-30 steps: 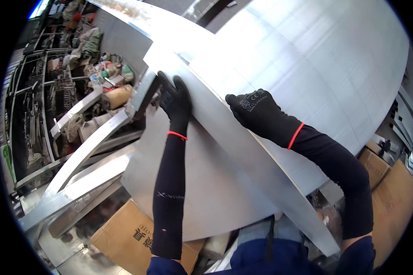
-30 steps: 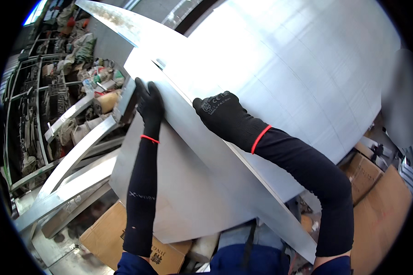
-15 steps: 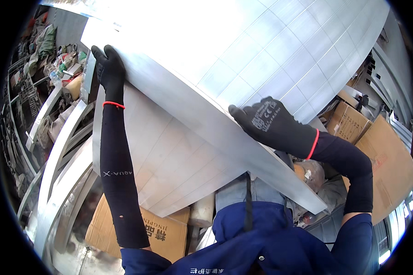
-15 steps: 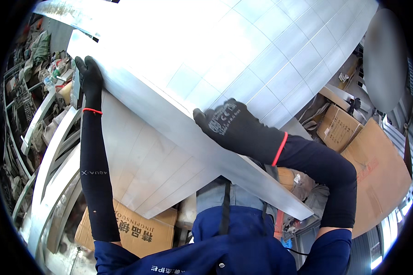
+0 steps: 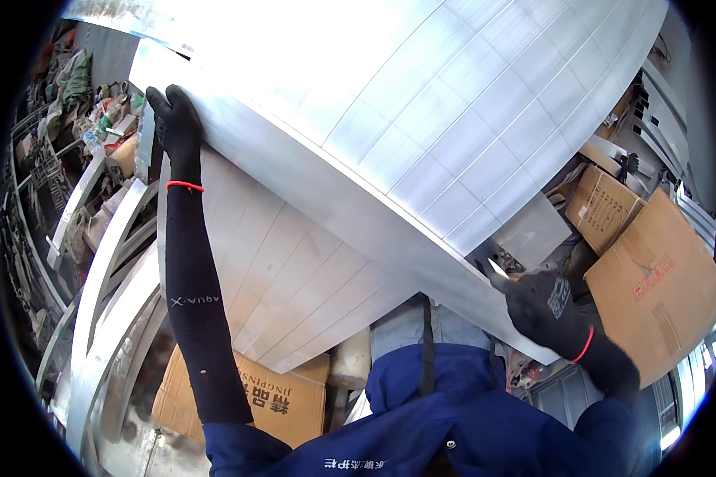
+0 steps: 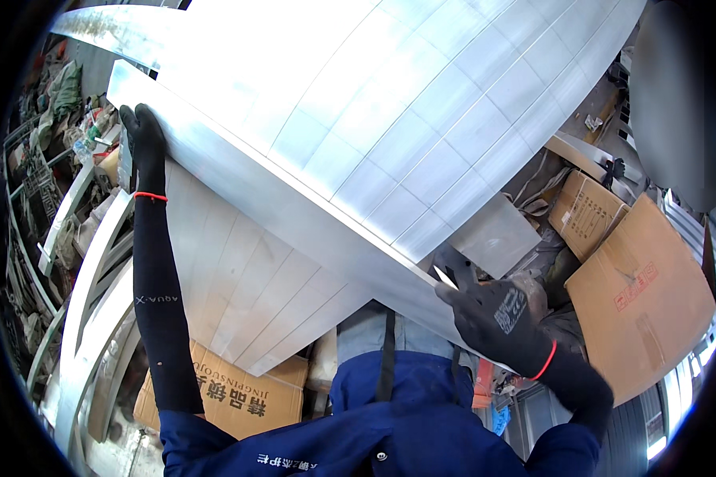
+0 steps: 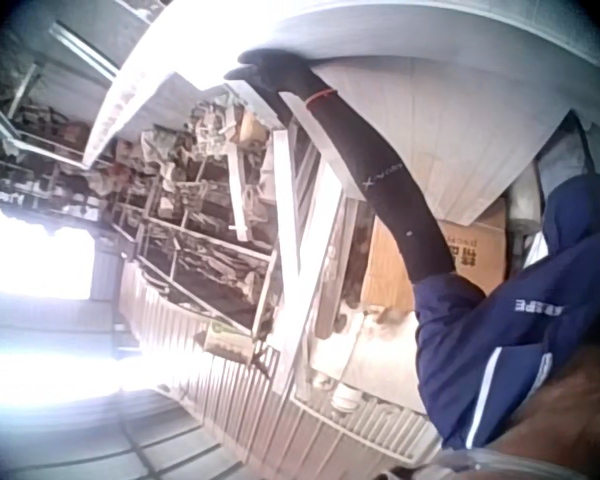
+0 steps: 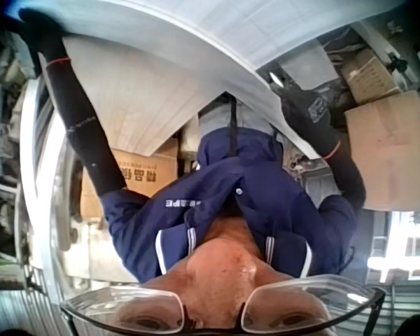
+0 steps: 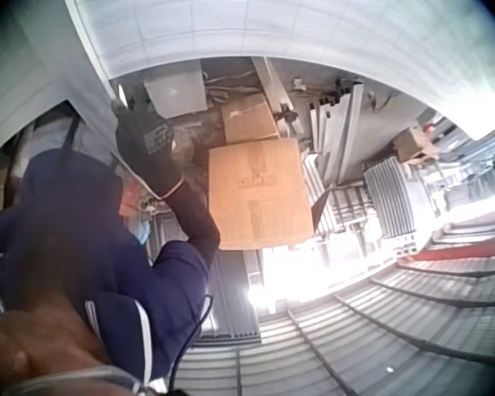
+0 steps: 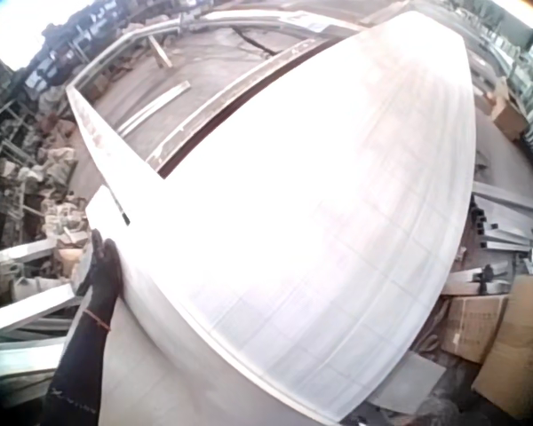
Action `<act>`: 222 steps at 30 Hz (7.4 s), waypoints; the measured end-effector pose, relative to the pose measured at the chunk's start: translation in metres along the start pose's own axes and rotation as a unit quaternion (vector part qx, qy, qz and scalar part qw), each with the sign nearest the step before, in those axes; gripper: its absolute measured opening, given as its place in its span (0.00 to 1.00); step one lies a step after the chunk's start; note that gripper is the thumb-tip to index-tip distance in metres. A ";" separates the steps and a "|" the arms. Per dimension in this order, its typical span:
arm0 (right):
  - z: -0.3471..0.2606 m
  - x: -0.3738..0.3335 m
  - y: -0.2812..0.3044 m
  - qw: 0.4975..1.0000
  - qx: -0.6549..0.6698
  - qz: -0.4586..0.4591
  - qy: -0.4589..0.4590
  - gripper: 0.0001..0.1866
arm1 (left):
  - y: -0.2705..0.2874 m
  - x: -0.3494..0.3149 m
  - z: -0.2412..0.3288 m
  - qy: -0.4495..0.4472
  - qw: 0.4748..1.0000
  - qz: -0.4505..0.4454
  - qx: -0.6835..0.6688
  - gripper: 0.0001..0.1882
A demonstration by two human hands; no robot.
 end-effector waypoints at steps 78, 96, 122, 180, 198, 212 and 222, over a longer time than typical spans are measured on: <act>-0.055 0.005 -0.225 0.940 -0.105 0.216 -0.244 0.50 | 0.034 -0.057 -0.069 -0.095 0.993 -0.032 -0.070 0.37; -0.054 0.018 -0.199 0.958 -0.023 0.220 -0.184 0.42 | 0.023 -0.022 -0.113 -0.149 0.988 0.001 0.050 0.38; -0.049 0.006 -0.227 0.952 -0.073 0.212 -0.209 0.51 | 0.027 -0.049 -0.071 -0.077 0.997 -0.004 -0.008 0.37; -0.055 0.021 -0.194 0.950 -0.056 0.257 -0.169 0.37 | 0.024 -0.040 -0.058 -0.048 0.997 -0.053 0.019 0.25; -0.057 0.021 -0.198 0.949 -0.076 0.248 -0.177 0.39 | 0.018 -0.020 -0.099 -0.127 0.987 -0.014 0.094 0.35; -0.065 0.044 -0.124 0.952 0.033 0.291 -0.088 0.30 | 0.011 -0.045 -0.068 -0.182 0.908 0.014 0.376 0.17; -0.119 0.323 0.045 0.894 0.100 0.344 0.269 0.14 | 0.033 -0.052 -0.036 0.048 0.993 -0.017 0.110 0.36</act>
Point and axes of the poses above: each hand's wrist, its own x-axis towards the middle knuckle, its own y-axis out of the back of the hand, z = x × y, the point moved 4 cm from there along x, towards the middle knuckle, and after that the axes turned 11 degrees about -z, right-handed, at the moved point
